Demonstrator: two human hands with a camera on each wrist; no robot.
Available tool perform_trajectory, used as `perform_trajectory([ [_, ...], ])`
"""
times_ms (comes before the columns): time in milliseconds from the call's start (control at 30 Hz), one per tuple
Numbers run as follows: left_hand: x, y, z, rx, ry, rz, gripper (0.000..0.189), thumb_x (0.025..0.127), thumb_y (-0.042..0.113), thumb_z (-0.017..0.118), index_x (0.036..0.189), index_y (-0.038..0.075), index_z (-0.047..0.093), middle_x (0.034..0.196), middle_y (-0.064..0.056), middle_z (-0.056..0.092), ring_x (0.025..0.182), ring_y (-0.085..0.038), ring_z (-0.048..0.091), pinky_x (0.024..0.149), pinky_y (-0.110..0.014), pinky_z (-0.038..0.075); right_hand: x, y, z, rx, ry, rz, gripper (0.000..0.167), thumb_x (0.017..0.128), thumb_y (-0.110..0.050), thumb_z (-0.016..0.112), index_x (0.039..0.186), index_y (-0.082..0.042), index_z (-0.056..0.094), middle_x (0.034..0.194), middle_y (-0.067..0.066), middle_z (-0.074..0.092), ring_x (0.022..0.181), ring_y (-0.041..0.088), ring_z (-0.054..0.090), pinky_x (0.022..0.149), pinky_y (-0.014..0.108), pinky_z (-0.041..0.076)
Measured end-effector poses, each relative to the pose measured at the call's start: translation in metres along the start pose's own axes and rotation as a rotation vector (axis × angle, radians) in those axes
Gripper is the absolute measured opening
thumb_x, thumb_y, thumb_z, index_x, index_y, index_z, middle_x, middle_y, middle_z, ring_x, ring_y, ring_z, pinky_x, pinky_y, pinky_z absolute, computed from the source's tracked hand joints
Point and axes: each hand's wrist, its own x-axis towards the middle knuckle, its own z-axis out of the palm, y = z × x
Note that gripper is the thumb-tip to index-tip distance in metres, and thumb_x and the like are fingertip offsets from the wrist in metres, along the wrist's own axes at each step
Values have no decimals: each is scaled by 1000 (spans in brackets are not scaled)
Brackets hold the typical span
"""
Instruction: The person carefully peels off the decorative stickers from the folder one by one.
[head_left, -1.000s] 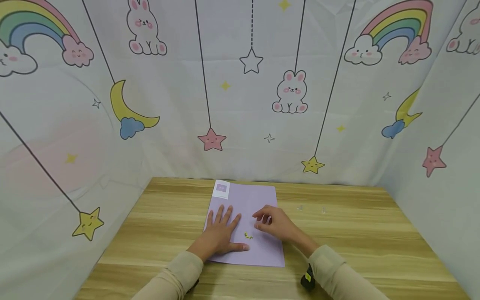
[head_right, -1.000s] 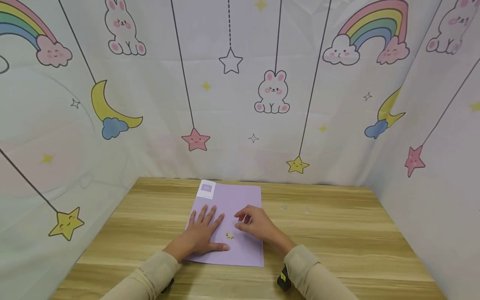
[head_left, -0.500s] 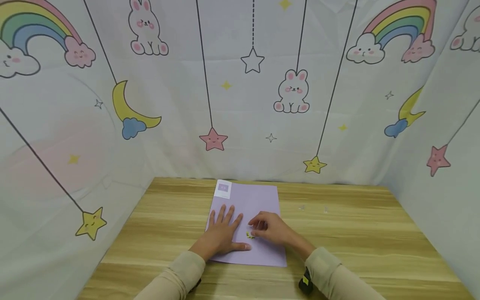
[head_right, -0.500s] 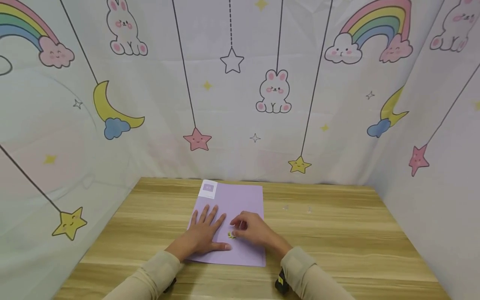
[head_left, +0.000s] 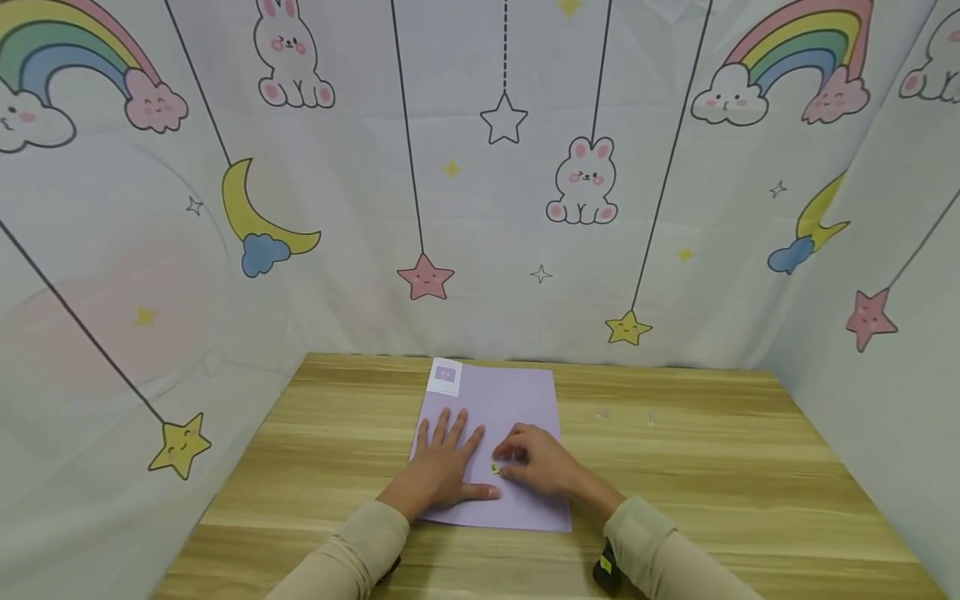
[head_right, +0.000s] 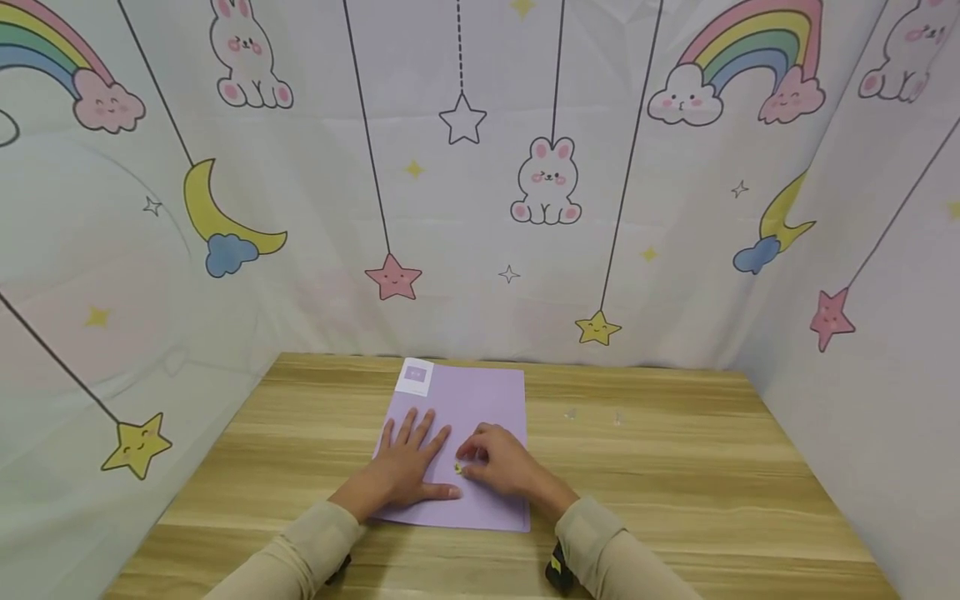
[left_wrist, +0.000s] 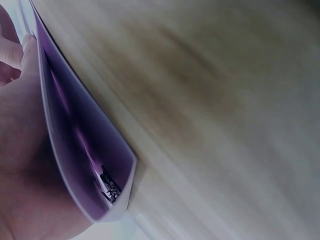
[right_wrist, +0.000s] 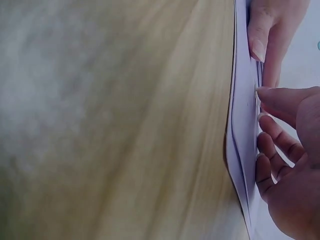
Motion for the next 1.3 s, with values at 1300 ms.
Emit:
perform_trajectory([
  [1300,-1,-1,0,-7,2,5,109,87,85,58,167,15,35,174,-23,19,160,-49,10,123,-71,11,1,-1,-1,97,-14,124,16,96,-6,76,111,-11,75,89,-11,69,82,5,63,76,28,52],
])
